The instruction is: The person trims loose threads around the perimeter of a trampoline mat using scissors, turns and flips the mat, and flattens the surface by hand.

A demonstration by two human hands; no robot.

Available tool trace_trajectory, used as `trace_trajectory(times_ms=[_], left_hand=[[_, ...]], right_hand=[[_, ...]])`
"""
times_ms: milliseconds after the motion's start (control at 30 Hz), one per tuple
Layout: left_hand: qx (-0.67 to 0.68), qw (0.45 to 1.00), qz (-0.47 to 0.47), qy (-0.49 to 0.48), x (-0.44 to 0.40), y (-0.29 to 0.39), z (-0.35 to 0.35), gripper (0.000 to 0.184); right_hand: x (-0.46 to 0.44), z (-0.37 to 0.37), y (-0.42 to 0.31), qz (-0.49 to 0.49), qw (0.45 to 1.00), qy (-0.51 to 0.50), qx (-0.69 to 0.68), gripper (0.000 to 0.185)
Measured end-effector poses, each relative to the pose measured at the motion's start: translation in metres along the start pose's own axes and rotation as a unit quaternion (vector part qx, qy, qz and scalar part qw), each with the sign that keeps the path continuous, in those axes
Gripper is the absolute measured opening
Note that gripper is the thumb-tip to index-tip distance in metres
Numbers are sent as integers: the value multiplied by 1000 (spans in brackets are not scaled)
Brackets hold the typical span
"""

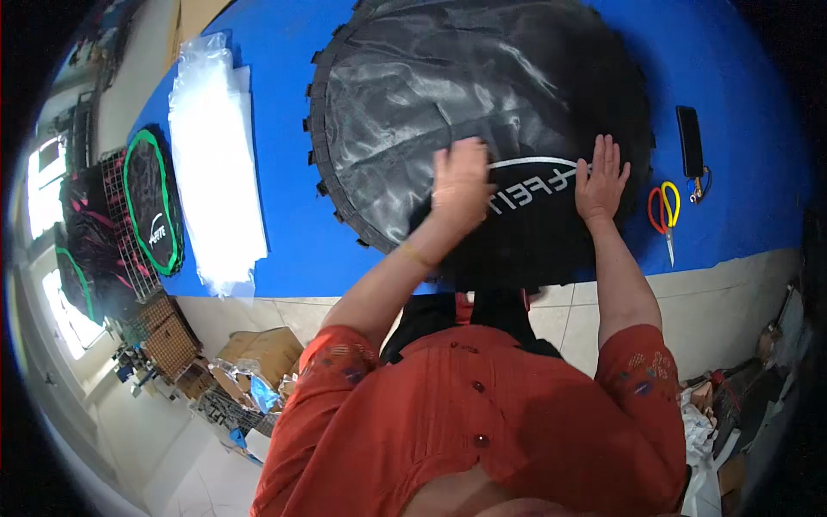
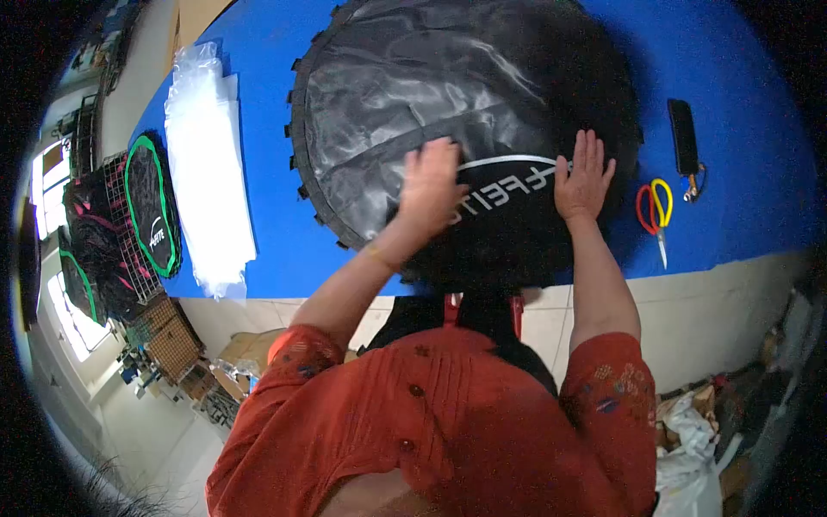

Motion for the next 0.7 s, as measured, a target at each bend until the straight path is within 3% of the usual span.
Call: trace_trajectory(times_ms=[33,100,167,333,433,467,633,700], left_hand=[[40,998,-48,-2,-13,24,15,78],[139,974,-142,111,-39,46,-21,75],[147,969,-171,103,-68,63,-28,71],[88,984,-123,96,-118,37,-46,73],[93,974,-166,125,-127,-7,-41,75],[35,979,-130,153,-134,-18,-40,76],[-7,988,-16,153,-161,-103,-1,78],[-16,980,11,197,-178,-154,1,78]], right_hand=[[0,0,0,1,1000,-1,1,69],[-1,2,-1,-1,1000,-3,-4,68],[-1,0,-2,-2,1000,-2,-2,67],[-1,2,-2,2,1000,6,-4,66],[-1,2,-1,4,1000,10,-14,65],[0,2,-1,4,1000,2,-8,65],[-2,4,-3,8,1000,2,-6,65],[-2,6,-2,10,1000,1,-6,65]])
Point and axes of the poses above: each hand's wrist, its own x-axis away from the middle knuckle, its own z-axis out of the back of the hand, y = z × x, the point moved 1 cm from there along -x, towards the middle knuckle, and after that the axes turned 13 degrees about z, right-handed, at the moved point
